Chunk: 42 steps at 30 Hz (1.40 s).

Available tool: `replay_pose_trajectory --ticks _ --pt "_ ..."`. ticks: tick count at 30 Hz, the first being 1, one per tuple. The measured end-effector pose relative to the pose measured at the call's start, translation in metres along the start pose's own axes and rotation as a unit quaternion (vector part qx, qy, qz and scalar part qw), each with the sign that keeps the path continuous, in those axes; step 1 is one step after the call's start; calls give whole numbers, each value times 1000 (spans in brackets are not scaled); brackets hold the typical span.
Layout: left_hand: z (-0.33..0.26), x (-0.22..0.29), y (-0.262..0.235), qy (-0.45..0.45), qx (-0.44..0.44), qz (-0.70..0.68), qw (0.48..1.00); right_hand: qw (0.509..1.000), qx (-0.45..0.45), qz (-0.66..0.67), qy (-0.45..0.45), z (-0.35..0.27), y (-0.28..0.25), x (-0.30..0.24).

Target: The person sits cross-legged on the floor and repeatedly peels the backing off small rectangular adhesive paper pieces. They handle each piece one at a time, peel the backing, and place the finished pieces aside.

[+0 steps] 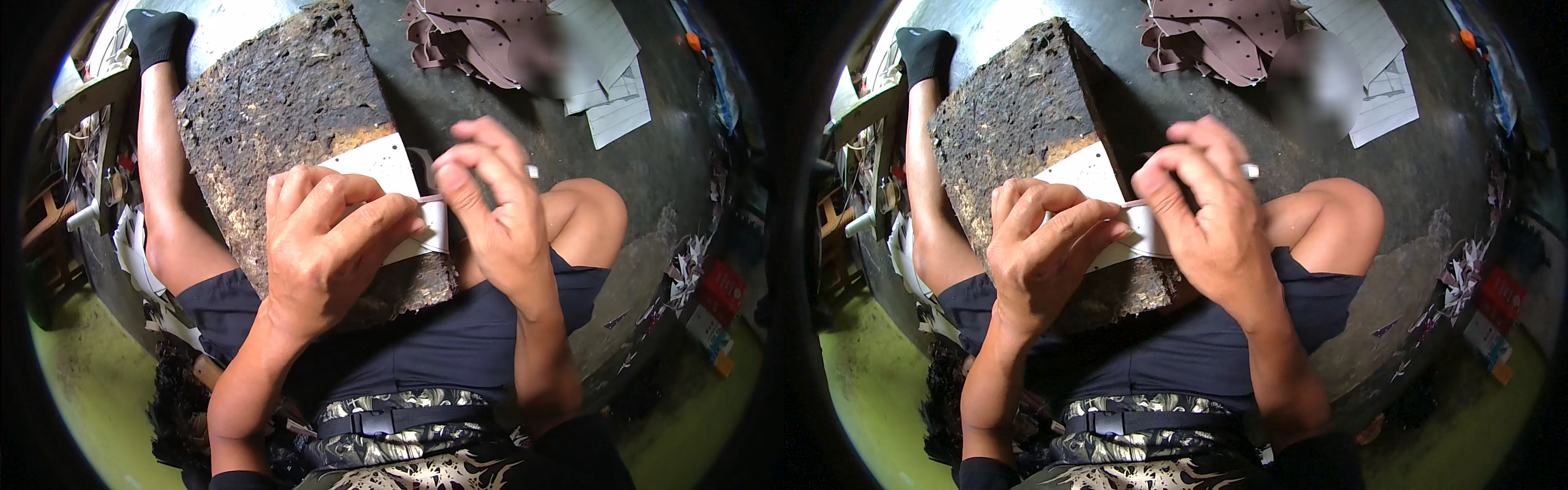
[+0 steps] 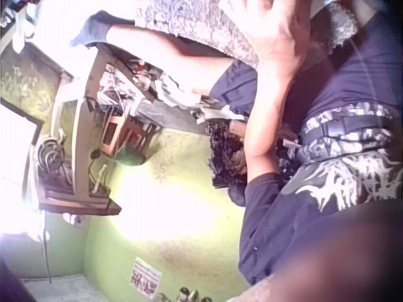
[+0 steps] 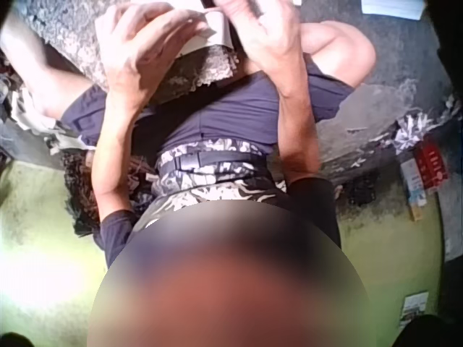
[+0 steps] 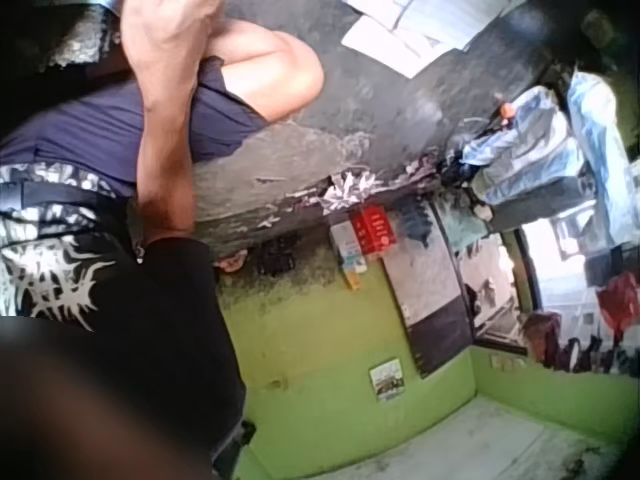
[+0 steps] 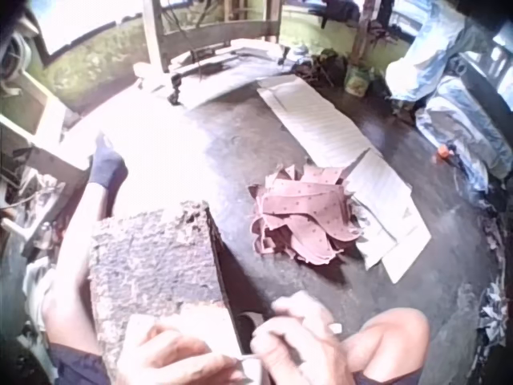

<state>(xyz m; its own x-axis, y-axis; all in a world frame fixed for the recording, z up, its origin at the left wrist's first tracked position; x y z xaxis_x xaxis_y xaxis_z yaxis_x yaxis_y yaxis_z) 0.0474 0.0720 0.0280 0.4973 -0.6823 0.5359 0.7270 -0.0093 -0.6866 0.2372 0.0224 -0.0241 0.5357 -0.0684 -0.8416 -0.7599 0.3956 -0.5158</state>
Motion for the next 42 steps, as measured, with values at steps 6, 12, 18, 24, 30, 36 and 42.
replay_pose_trajectory --ticks 6,12,18,24,30,36,42 --pt "0 -1 -1 1 5 -2 1000 945 -131 255 160 -7 37 15" --pt "-1 -3 -1 -15 3 -11 1000 917 -124 312 215 -16 39 31" --pt "-1 -1 0 -10 9 1 1000 899 -106 337 258 -23 42 36" --pt "-2 -1 1 -9 22 2 1000 897 -94 327 281 -29 40 42" --pt "-3 2 0 9 36 19 999 907 -82 318 262 -29 40 44" --pt "-5 4 -3 23 54 20 998 909 -81 314 262 -30 39 45" --pt "-6 7 -4 38 45 45 997 917 -76 304 248 -29 38 43"
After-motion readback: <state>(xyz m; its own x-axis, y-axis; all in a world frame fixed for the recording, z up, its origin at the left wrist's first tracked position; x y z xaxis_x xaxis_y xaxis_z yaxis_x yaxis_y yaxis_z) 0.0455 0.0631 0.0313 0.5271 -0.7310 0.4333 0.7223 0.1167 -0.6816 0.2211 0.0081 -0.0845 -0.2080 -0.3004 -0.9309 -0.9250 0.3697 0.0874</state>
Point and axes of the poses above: each hand's wrist, its own z-axis towards the middle knuckle, its own y-axis out of the palm, x = y × z, the point moved 8 cm from there along z, towards the middle knuckle, and after that the axes turned 12 degrees about x, right-handed, at the moved point
